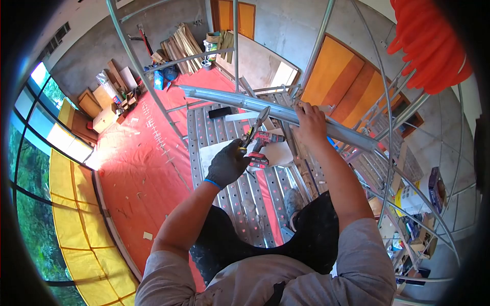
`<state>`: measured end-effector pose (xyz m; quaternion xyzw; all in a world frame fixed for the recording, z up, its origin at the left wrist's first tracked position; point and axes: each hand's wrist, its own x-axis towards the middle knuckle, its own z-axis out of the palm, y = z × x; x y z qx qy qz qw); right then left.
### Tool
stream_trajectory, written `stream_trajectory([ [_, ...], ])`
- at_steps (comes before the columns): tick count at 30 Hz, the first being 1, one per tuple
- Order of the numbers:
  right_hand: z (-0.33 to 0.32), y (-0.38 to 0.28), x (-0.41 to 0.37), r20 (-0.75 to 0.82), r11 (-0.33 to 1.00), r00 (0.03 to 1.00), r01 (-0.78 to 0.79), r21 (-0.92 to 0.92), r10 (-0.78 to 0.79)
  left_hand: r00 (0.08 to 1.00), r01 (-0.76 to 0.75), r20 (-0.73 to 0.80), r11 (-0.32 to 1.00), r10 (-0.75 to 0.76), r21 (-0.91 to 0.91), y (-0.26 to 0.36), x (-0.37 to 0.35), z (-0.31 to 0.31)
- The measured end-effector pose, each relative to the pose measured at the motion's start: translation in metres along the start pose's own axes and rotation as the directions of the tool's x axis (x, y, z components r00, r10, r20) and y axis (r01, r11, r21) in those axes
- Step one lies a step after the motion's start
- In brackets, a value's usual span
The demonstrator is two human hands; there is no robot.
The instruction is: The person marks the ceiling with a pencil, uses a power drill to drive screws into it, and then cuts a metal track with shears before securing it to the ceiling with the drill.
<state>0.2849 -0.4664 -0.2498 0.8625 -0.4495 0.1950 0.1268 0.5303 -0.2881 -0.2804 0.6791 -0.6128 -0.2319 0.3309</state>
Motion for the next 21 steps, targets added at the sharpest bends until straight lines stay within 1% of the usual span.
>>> stream_trajectory([
  [3,0.001,-0.001,0.0,0.043,1.0,0.999,0.022,-0.008,-0.021,1.0,0.031,0.002,0.999,-0.031,0.014,-0.013,0.004,-0.002],
  [4,0.002,0.0,0.0,0.059,1.0,0.998,0.026,-0.007,-0.026,0.999,0.017,-0.028,0.999,-0.016,0.037,-0.017,0.005,-0.001],
  [5,0.003,0.002,0.0,0.075,0.999,0.997,0.031,-0.006,-0.031,0.998,0.028,-0.059,0.993,-0.022,0.114,-0.02,0.006,-0.001],
  [7,0.004,0.004,-0.001,0.048,0.998,0.997,0.063,0.014,-0.063,0.993,0.057,-0.118,0.962,-0.026,0.268,-0.023,0.006,-0.002],
  [8,0.003,0.005,-0.001,0.032,0.997,0.996,0.078,0.024,-0.079,0.99,0.056,-0.141,0.948,-0.012,0.313,-0.024,0.005,-0.002],
  [11,0.011,0.012,-0.002,-0.078,0.987,0.984,0.158,-0.024,-0.16,0.985,0.022,-0.165,0.896,0.057,0.444,-0.024,0.005,-0.006],
  [14,0.013,0.016,-0.002,-0.233,0.974,0.946,0.223,-0.035,-0.225,0.982,0.023,-0.169,0.834,0.084,0.551,-0.022,0.004,-0.009],
  [17,0.016,0.016,-0.002,-0.244,0.977,0.946,0.211,-0.039,-0.214,0.978,0.017,-0.18,0.831,0.101,0.556,-0.022,0.003,-0.008],
  [20,0.014,0.016,-0.002,-0.251,0.979,0.946,0.196,-0.055,-0.204,0.989,0.047,-0.147,0.858,0.034,0.511,-0.018,0.003,-0.011],
  [21,0.011,0.016,-0.003,-0.185,0.986,0.968,0.165,-0.031,-0.168,0.994,0.046,-0.111,0.892,0.004,0.45,-0.02,0.003,-0.01],
])
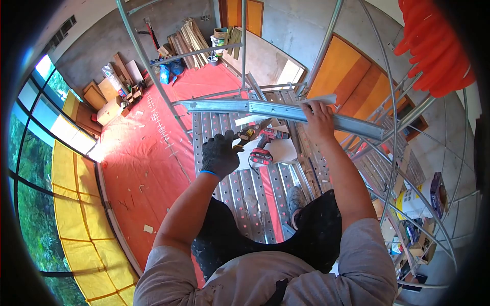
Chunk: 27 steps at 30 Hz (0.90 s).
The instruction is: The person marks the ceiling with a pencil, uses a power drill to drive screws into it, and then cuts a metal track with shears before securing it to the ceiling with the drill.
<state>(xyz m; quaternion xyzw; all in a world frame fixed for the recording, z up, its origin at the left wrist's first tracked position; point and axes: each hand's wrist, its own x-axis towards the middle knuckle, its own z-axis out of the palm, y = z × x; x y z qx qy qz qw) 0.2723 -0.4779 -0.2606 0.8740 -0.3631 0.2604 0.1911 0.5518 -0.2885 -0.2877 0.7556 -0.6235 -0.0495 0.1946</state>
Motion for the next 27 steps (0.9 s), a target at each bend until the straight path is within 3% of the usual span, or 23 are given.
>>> stream_trajectory([
  [2,-0.013,-0.004,0.001,0.138,0.997,0.988,-0.076,0.027,0.072,0.996,0.02,0.093,0.99,-0.007,-0.138,-0.008,0.0,0.004],
  [3,-0.009,-0.002,-0.002,0.151,0.994,0.985,-0.092,0.065,0.081,0.973,0.014,0.23,0.981,0.032,-0.193,-0.013,0.003,0.004],
  [5,0.009,0.006,-0.014,0.18,0.983,0.979,-0.123,0.139,0.098,0.948,0.059,0.311,0.92,0.07,-0.388,-0.019,0.003,0.011],
  [7,0.022,0.017,-0.021,0.36,0.901,0.926,-0.246,0.357,0.11,0.927,0.111,0.364,0.856,0.094,-0.506,-0.016,0.002,0.009],
  [11,0.03,0.03,-0.029,0.61,0.544,0.778,-0.579,0.608,0.146,0.938,0.078,0.326,0.841,0.12,-0.536,-0.015,0.004,0.006],
  [14,0.02,0.039,-0.025,0.717,0.411,0.673,-0.715,0.566,0.184,0.943,0.097,0.322,0.854,0.085,-0.511,-0.013,0.005,0.001],
  [17,0.012,0.042,-0.026,0.722,0.164,0.669,-0.743,0.649,0.175,0.956,0.119,0.289,0.848,0.041,-0.516,-0.016,0.005,0.006],
  [20,0.013,0.045,-0.029,0.684,0.115,0.72,-0.694,0.71,0.121,0.982,0.071,0.184,0.858,0.028,-0.508,-0.01,0.004,0.005],
  [23,0.006,0.044,-0.027,0.738,-0.023,0.674,-0.738,0.674,-0.005,0.992,0.04,0.124,0.897,0.017,-0.44,-0.001,0.003,-0.004],
  [27,0.005,0.038,-0.024,0.73,-0.053,0.681,-0.732,0.679,-0.056,0.993,0.026,0.115,0.907,0.024,-0.42,0.0,0.003,-0.008],
])
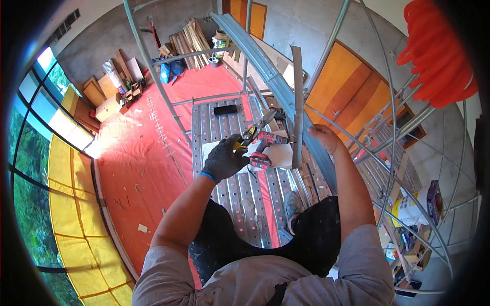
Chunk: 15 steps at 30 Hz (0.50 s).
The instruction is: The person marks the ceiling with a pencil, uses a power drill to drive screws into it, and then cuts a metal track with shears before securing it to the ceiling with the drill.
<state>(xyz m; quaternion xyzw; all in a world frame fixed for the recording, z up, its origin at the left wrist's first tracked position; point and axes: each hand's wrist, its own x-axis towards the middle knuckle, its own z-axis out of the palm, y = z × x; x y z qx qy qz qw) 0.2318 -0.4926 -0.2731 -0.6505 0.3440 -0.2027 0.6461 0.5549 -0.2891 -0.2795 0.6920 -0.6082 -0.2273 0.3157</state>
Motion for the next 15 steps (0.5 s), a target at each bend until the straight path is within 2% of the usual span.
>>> stream_trajectory([
  [2,0.0007,0.0027,0.0037,0.027,1.0,0.999,0.023,-0.01,-0.023,1.0,0.002,0.008,1.0,-0.002,0.016,-0.0024,0.0005,-0.0004],
  [7,-0.0002,0.0044,0.0035,0.008,0.999,0.999,-0.037,0.025,0.036,1.0,0.006,0.021,0.997,-0.007,0.074,-0.009,0.0009,0.0014],
  [11,0.0011,0.0008,-0.0012,-0.037,0.992,0.994,-0.102,0.079,0.105,0.99,0.079,0.106,0.992,-0.09,0.1,-0.006,0.0011,-0.0037],
  [15,0.0004,0.0031,0.0005,-0.05,0.992,0.995,-0.076,0.101,0.082,0.99,0.078,0.109,0.988,-0.093,0.134,-0.0073,0.0035,-0.0011],
])
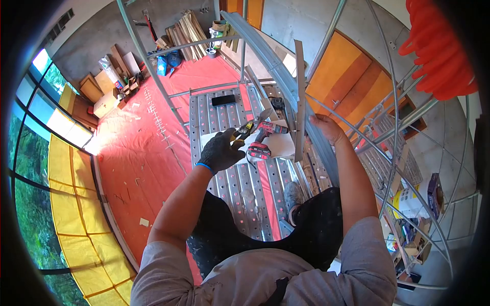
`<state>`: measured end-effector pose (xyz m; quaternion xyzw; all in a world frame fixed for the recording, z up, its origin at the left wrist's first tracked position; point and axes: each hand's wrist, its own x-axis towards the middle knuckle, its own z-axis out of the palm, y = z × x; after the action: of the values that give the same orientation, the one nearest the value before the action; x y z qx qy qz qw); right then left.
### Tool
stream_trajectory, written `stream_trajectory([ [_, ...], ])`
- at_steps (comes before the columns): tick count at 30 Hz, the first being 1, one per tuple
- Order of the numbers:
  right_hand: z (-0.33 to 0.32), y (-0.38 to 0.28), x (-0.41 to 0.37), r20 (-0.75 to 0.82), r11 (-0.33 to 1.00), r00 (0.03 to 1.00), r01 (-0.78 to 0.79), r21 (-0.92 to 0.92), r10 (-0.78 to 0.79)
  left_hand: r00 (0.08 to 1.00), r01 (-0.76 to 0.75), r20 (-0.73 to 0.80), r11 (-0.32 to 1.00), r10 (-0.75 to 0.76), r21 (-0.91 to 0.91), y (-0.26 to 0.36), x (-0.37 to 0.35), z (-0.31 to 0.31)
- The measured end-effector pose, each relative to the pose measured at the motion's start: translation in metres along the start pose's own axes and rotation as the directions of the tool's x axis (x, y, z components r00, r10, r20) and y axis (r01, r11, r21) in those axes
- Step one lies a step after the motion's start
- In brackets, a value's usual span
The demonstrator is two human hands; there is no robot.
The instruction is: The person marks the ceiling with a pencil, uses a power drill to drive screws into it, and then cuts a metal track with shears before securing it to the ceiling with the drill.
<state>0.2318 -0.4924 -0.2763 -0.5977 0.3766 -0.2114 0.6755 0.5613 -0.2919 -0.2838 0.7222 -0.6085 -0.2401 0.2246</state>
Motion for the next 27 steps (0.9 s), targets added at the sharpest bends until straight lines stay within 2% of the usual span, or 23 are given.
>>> stream_trajectory([
  [2,-0.003,0.0,0.002,0.043,1.0,0.999,0.011,-0.011,-0.01,1.0,-0.009,-0.01,1.0,0.009,-0.004,0.0,0.0,0.001],
  [6,-0.002,-0.002,0.0,0.024,1.0,0.999,0.03,-0.001,-0.03,1.0,-0.016,0.008,0.999,0.016,0.028,-0.004,0.004,0.005],
  [9,-0.004,-0.001,0.0,0.015,0.999,0.999,0.04,0.001,-0.04,0.995,0.032,0.087,0.988,-0.046,0.148,-0.013,0.009,0.012],
  [12,-0.012,0.007,0.003,0.016,0.998,0.999,0.033,-0.058,-0.032,0.942,0.087,0.276,0.931,-0.193,0.356,-0.018,0.008,0.022],
  [14,-0.012,0.008,0.011,0.012,0.99,0.999,0.038,-0.137,-0.037,0.847,-0.043,0.456,0.82,-0.274,0.571,-0.021,0.015,0.033],
  [15,-0.006,0.012,0.014,-0.096,0.966,0.987,0.103,-0.236,-0.128,0.781,-0.115,0.541,0.781,-0.311,0.614,-0.024,0.019,0.044],
  [19,0.003,0.009,0.018,-0.189,0.881,0.964,0.08,-0.465,-0.187,0.482,-0.375,0.737,0.649,-0.474,0.663,-0.04,0.044,0.092],
  [21,-0.006,0.016,0.027,-0.207,0.79,0.952,0.056,-0.61,-0.227,0.391,-0.275,0.749,0.709,-0.535,0.65,-0.081,0.076,0.13],
  [23,-0.007,0.015,0.03,-0.235,0.76,0.952,-0.003,-0.649,-0.197,0.284,-0.167,0.762,0.753,-0.581,0.636,-0.12,0.1,0.162],
  [26,-0.009,0.013,0.037,-0.253,0.753,0.949,-0.025,-0.658,-0.189,0.599,0.092,0.561,0.744,-0.572,0.661,-0.121,0.083,0.175],
  [27,-0.01,0.014,0.039,-0.257,0.758,0.947,-0.022,-0.652,-0.193,0.697,0.182,0.424,0.715,-0.578,0.675,-0.126,0.069,0.19],
])
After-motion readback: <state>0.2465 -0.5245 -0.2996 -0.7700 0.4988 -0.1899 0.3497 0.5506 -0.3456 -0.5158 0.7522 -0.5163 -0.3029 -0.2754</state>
